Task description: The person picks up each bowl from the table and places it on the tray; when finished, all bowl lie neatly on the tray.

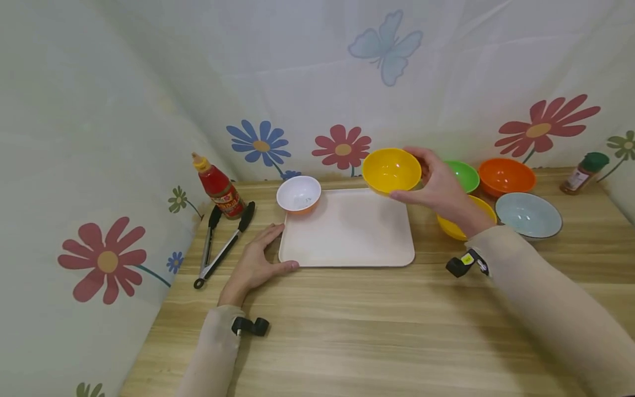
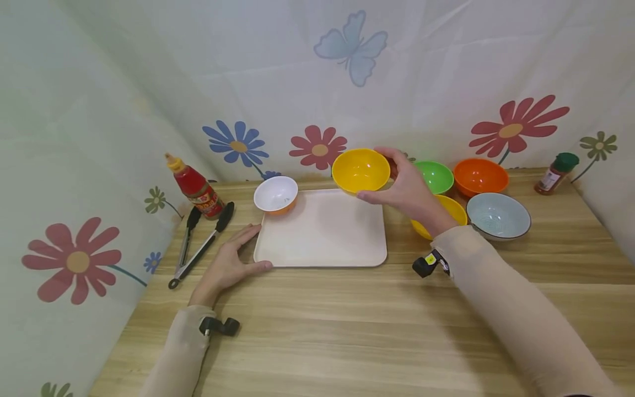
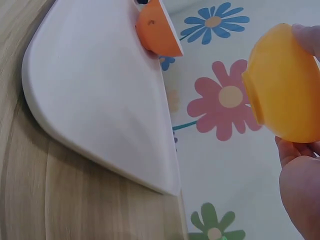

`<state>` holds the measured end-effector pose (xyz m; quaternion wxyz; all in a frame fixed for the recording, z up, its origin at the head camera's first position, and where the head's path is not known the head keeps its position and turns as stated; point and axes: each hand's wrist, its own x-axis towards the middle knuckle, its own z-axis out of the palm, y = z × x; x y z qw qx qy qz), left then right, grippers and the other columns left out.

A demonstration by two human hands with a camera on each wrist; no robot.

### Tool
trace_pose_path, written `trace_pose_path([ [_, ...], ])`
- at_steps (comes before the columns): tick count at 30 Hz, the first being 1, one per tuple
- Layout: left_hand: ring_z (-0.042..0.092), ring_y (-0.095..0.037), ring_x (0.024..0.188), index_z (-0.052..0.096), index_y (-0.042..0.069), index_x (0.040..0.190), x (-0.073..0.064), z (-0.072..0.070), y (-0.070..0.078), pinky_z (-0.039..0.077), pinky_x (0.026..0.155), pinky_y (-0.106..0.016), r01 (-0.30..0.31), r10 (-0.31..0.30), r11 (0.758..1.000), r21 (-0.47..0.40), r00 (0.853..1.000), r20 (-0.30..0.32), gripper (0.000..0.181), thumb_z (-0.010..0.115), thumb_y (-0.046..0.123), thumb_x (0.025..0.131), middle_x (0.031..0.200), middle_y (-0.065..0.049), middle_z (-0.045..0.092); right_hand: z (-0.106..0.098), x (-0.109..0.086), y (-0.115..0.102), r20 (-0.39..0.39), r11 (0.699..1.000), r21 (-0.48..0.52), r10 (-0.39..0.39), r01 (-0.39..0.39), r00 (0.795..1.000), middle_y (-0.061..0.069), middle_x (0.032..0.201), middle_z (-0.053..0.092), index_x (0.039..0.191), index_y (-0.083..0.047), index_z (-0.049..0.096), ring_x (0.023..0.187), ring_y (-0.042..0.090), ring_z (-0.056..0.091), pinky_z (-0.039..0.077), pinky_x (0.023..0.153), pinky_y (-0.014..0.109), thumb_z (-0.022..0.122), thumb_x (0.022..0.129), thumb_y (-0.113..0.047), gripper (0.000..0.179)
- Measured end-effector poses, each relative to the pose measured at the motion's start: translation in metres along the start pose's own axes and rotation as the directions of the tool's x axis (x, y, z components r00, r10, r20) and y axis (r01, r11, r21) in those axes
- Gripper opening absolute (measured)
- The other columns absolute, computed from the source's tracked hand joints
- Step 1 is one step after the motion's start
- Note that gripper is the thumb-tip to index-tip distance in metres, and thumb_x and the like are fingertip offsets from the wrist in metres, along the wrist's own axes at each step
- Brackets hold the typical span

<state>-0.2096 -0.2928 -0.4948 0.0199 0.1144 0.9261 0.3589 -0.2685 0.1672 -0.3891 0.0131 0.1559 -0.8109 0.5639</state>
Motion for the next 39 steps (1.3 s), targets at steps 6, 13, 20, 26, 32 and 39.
trace_pose_path([
  [6,0.026,-0.035,0.170,0.048,0.024,0.171,-0.001,-0.001,-0.001,0.025,0.136,-0.067,0.004,-0.004,1.000,0.004,1.000,0.000,0.112,0.099,0.062,0.078,0.181,-0.014,0.035,0.020,0.011,0.004,0.023,0.999,0.032,0.040,-0.040,0.999,0.008,0.165,0.048,0.169,-0.011,0.036,0.147,0.029,0.051,0.043,0.131,0.050,0.097,0.090,-0.028,0.101],
  [13,0.025,-0.036,0.170,0.048,0.024,0.171,-0.004,-0.001,0.000,0.024,0.136,-0.068,0.021,-0.021,1.000,0.003,1.000,0.002,0.113,0.098,0.062,0.078,0.181,-0.014,0.035,0.041,0.018,0.014,0.051,0.996,0.060,0.065,-0.068,0.997,0.007,0.163,0.051,0.167,-0.012,0.037,0.144,0.029,0.054,0.046,0.129,0.051,0.099,0.088,-0.031,0.102],
  [20,0.025,-0.037,0.170,0.048,0.024,0.171,-0.004,-0.002,0.000,0.024,0.136,-0.068,0.021,-0.021,1.000,0.009,1.000,-0.003,0.112,0.099,0.062,0.078,0.181,-0.014,0.035,0.057,0.024,0.025,0.108,0.988,0.092,0.117,-0.127,0.987,0.004,0.164,0.052,0.168,-0.016,0.038,0.145,0.028,0.055,0.049,0.127,0.051,0.102,0.084,-0.035,0.107],
  [26,0.026,-0.036,0.170,0.048,0.024,0.171,-0.003,-0.002,0.002,0.026,0.135,-0.067,0.022,-0.022,1.000,0.011,1.000,0.002,0.113,0.099,0.062,0.078,0.181,-0.014,0.035,0.072,0.026,0.037,0.131,0.987,0.100,0.114,-0.127,0.985,0.006,0.165,0.051,0.168,-0.014,0.040,0.147,0.029,0.054,0.047,0.128,0.051,0.102,0.084,-0.031,0.106],
  [32,0.027,-0.036,0.170,0.048,0.023,0.171,-0.001,-0.001,0.005,0.026,0.136,-0.067,0.025,-0.025,1.000,0.015,1.000,0.006,0.113,0.099,0.062,0.078,0.181,-0.015,0.035,0.081,0.027,0.048,0.124,0.994,0.039,0.100,-0.106,0.987,0.009,0.166,0.051,0.167,-0.011,0.041,0.147,0.031,0.054,0.046,0.129,0.050,0.103,0.083,-0.032,0.106],
  [39,0.026,-0.036,0.170,0.048,0.022,0.171,-0.001,-0.003,0.005,0.025,0.136,-0.066,0.009,-0.009,1.000,0.018,1.000,0.002,0.112,0.099,0.060,0.079,0.180,-0.016,0.036,0.086,0.032,0.056,0.121,0.993,0.005,0.113,-0.114,0.986,0.009,0.168,0.048,0.168,-0.012,0.039,0.149,0.032,0.052,0.044,0.130,0.053,0.102,0.083,-0.035,0.108],
])
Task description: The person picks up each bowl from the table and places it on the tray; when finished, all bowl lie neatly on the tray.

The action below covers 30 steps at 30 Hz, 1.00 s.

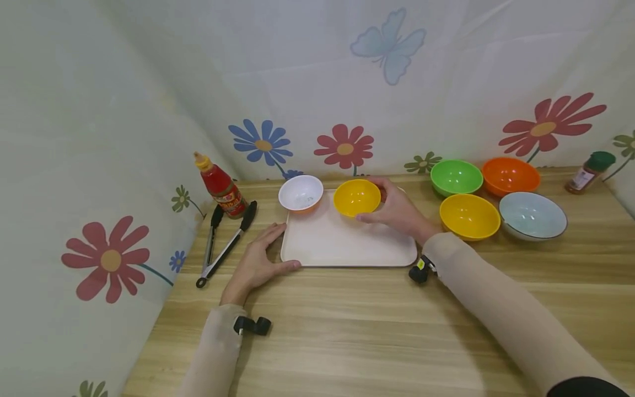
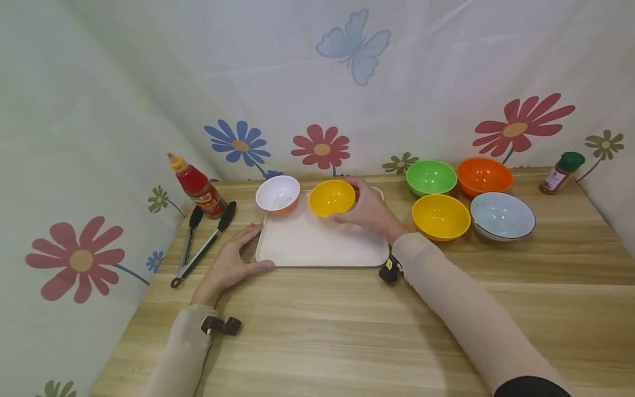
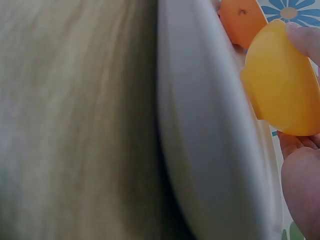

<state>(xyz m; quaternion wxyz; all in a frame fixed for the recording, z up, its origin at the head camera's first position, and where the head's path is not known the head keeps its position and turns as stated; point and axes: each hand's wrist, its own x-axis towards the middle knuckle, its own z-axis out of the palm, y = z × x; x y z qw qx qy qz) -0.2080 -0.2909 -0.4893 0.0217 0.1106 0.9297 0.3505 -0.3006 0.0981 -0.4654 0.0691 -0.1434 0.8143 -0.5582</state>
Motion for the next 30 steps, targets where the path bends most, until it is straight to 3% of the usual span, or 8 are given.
trace_pose_path([
  [11,0.027,-0.035,0.170,0.048,0.024,0.171,-0.001,-0.002,0.002,0.026,0.135,-0.067,0.015,-0.015,1.000,-0.004,1.000,-0.001,0.113,0.098,0.063,0.078,0.181,-0.014,0.036,0.003,0.010,-0.002,0.002,0.998,-0.026,0.062,-0.062,0.998,0.016,0.168,0.046,0.168,-0.009,0.033,0.146,0.036,0.055,0.047,0.127,0.053,0.098,0.088,-0.038,0.107],
  [18,0.027,-0.035,0.170,0.048,0.024,0.171,0.000,-0.001,0.001,0.026,0.135,-0.067,0.008,-0.008,1.000,0.008,1.000,0.003,0.112,0.098,0.063,0.079,0.181,-0.012,0.036,0.002,0.015,0.000,0.020,1.000,-0.013,0.004,-0.004,1.000,0.016,0.169,0.044,0.170,-0.007,0.036,0.147,0.036,0.053,0.045,0.129,0.051,0.096,0.091,-0.032,0.102],
  [30,0.027,-0.035,0.170,0.047,0.025,0.171,0.000,0.000,0.000,0.026,0.135,-0.068,0.011,-0.011,1.000,0.003,1.000,0.003,0.112,0.098,0.064,0.079,0.181,-0.012,0.035,0.000,0.018,0.003,0.011,0.998,0.062,0.014,-0.015,1.000,0.012,0.164,0.052,0.165,-0.009,0.043,0.147,0.032,0.057,0.047,0.128,0.048,0.095,0.093,-0.027,0.090],
])
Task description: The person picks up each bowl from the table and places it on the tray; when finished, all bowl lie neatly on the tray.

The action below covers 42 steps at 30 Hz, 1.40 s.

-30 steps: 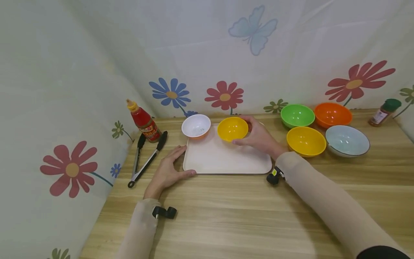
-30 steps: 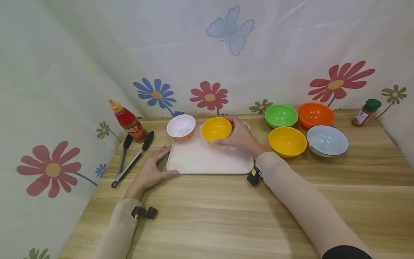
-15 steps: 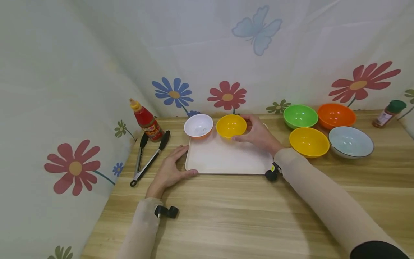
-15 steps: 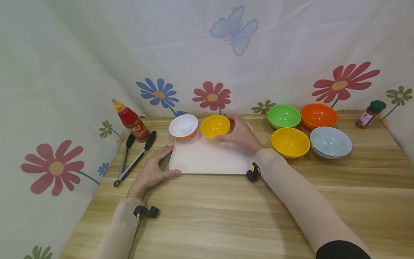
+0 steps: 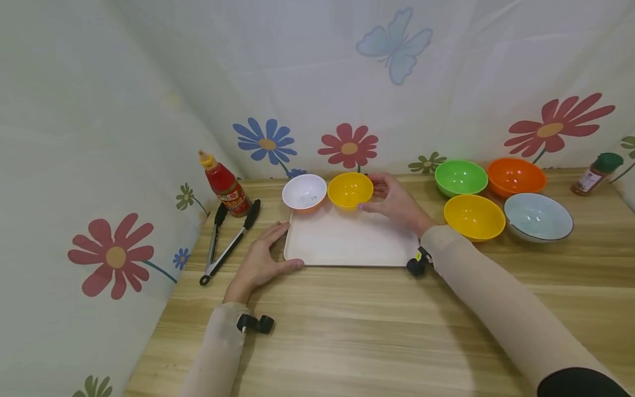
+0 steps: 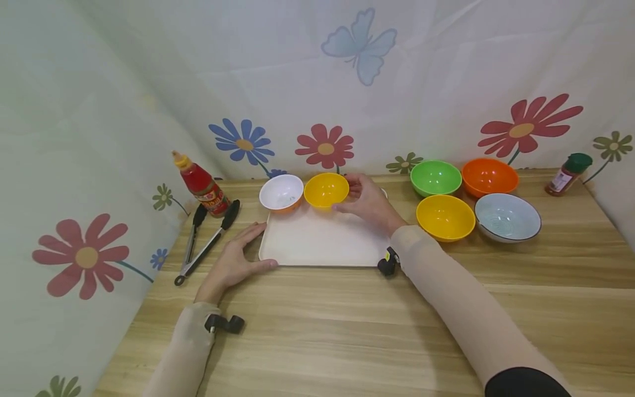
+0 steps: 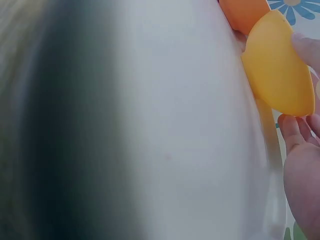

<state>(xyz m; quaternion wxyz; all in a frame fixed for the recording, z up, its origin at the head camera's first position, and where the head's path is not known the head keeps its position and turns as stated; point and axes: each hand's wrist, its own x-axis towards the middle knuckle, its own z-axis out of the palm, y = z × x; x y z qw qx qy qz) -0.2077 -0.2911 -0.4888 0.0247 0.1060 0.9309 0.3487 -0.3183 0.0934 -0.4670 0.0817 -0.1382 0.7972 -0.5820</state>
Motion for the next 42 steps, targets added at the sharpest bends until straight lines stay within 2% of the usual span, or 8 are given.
trace_pose_path([
  [7,0.027,-0.035,0.170,0.047,0.024,0.172,0.002,0.000,0.003,0.025,0.136,-0.067,-0.003,0.003,1.000,0.002,1.000,0.002,0.112,0.097,0.063,0.079,0.181,-0.012,0.035,-0.004,-0.003,-0.002,-0.011,1.000,-0.017,-0.017,0.017,1.000,0.010,0.163,0.055,0.165,-0.010,0.047,0.144,0.032,0.060,0.049,0.126,0.049,0.094,0.094,-0.028,0.087],
  [18,0.027,-0.035,0.170,0.047,0.024,0.171,0.003,0.001,0.003,0.025,0.136,-0.068,-0.011,0.011,1.000,0.001,1.000,-0.001,0.112,0.098,0.062,0.079,0.181,-0.012,0.035,-0.008,-0.007,-0.002,-0.014,0.999,-0.001,-0.049,0.049,0.999,0.013,0.169,0.049,0.168,-0.007,0.042,0.152,0.036,0.050,0.040,0.132,0.054,0.093,0.095,-0.030,0.092],
  [27,0.027,-0.035,0.170,0.047,0.024,0.172,0.002,0.001,0.004,0.025,0.136,-0.068,0.001,-0.001,1.000,0.000,1.000,0.003,0.112,0.098,0.061,0.080,0.181,-0.013,0.035,-0.015,-0.012,-0.023,-0.080,0.997,0.044,-0.052,0.056,0.995,0.014,0.173,0.044,0.174,-0.011,0.032,0.158,0.037,0.043,0.037,0.134,0.058,0.092,0.095,-0.032,0.102],
  [32,0.025,-0.035,0.170,0.046,0.025,0.172,0.001,0.001,0.003,0.024,0.136,-0.068,0.009,-0.009,1.000,-0.003,1.000,0.006,0.112,0.098,0.063,0.079,0.182,-0.012,0.034,-0.024,-0.019,-0.043,-0.099,0.988,0.085,-0.122,0.131,0.988,0.016,0.173,0.043,0.174,-0.013,0.031,0.158,0.038,0.043,0.038,0.132,0.061,0.091,0.096,-0.025,0.099],
  [38,0.025,-0.036,0.170,0.046,0.026,0.172,0.001,0.001,0.001,0.024,0.135,-0.069,0.010,-0.010,1.000,0.005,1.000,0.008,0.113,0.097,0.065,0.079,0.182,-0.012,0.033,-0.039,-0.029,-0.064,-0.134,0.967,0.056,-0.238,0.247,0.962,0.013,0.170,0.048,0.173,-0.012,0.034,0.154,0.033,0.048,0.040,0.132,0.056,0.091,0.096,-0.019,0.097],
  [42,0.025,-0.037,0.170,0.046,0.025,0.172,0.000,0.001,0.000,0.024,0.135,-0.069,0.015,-0.015,1.000,0.009,1.000,0.007,0.113,0.097,0.065,0.079,0.182,-0.012,0.033,-0.046,-0.036,-0.073,-0.140,0.954,0.043,-0.288,0.297,0.947,0.013,0.170,0.048,0.173,-0.012,0.035,0.152,0.031,0.048,0.040,0.131,0.057,0.090,0.095,-0.015,0.096],
])
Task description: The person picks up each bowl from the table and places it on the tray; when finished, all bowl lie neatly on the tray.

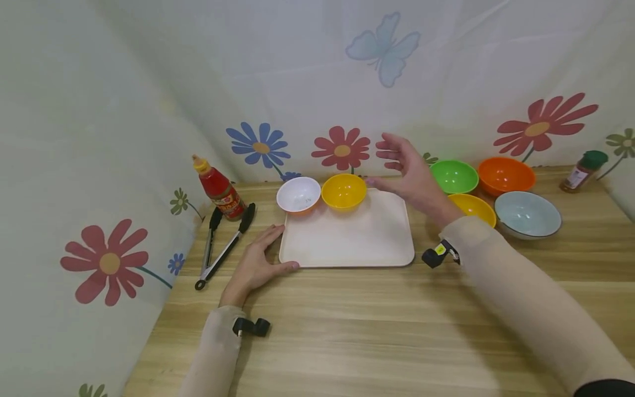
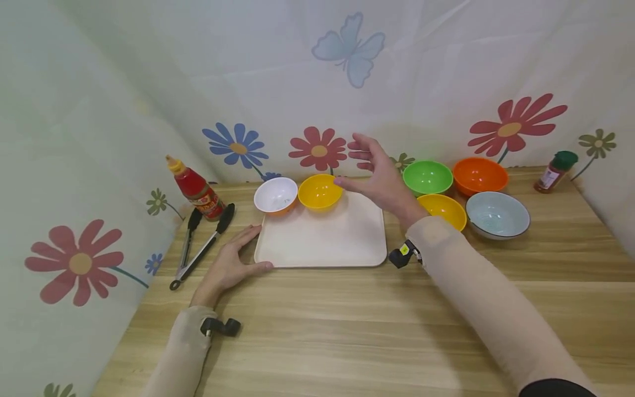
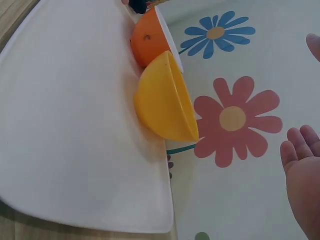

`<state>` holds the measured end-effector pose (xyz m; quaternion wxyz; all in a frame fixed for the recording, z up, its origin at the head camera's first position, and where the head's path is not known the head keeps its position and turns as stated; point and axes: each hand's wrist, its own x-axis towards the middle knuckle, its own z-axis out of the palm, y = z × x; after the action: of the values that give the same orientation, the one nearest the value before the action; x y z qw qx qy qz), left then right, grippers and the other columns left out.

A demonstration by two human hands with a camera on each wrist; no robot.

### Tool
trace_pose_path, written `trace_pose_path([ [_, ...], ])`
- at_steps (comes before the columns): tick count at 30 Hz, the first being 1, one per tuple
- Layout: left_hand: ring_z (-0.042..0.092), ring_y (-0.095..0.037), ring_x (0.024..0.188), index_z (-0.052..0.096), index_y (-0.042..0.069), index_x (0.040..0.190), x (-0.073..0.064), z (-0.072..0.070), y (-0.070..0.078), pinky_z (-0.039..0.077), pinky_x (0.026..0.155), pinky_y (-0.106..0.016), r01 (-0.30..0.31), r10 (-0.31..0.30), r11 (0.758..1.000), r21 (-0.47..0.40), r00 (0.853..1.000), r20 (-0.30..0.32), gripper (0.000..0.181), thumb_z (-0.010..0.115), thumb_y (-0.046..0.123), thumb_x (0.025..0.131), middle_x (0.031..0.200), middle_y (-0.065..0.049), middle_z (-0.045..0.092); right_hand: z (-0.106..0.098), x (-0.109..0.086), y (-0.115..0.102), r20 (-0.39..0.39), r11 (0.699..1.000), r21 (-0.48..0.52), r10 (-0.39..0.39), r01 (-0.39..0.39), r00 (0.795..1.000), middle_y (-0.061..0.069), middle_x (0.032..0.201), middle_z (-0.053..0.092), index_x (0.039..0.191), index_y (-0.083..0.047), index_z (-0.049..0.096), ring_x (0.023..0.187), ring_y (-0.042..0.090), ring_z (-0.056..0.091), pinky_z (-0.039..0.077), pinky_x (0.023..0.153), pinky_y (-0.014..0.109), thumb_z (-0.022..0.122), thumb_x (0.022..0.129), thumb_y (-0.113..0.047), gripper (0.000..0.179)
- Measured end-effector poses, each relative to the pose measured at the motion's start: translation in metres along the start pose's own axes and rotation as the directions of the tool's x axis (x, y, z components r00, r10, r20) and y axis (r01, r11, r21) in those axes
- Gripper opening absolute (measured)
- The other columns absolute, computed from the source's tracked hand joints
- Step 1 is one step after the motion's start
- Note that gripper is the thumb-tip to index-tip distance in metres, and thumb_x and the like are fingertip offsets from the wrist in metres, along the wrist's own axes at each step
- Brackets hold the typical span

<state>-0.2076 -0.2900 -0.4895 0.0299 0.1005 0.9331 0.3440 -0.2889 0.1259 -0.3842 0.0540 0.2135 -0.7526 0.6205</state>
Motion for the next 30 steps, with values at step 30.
trace_pose_path([
  [30,0.026,-0.038,0.170,0.046,0.024,0.172,0.000,0.001,-0.001,0.024,0.135,-0.070,-0.006,0.006,1.000,0.017,1.000,-0.004,0.113,0.097,0.065,0.079,0.181,-0.015,0.034,-0.116,-0.061,-0.027,-0.146,0.986,-0.164,-0.022,-0.002,0.989,0.005,0.170,0.044,0.174,-0.027,0.035,0.153,0.023,0.049,0.052,0.109,0.013,0.083,0.097,0.002,0.095],
])
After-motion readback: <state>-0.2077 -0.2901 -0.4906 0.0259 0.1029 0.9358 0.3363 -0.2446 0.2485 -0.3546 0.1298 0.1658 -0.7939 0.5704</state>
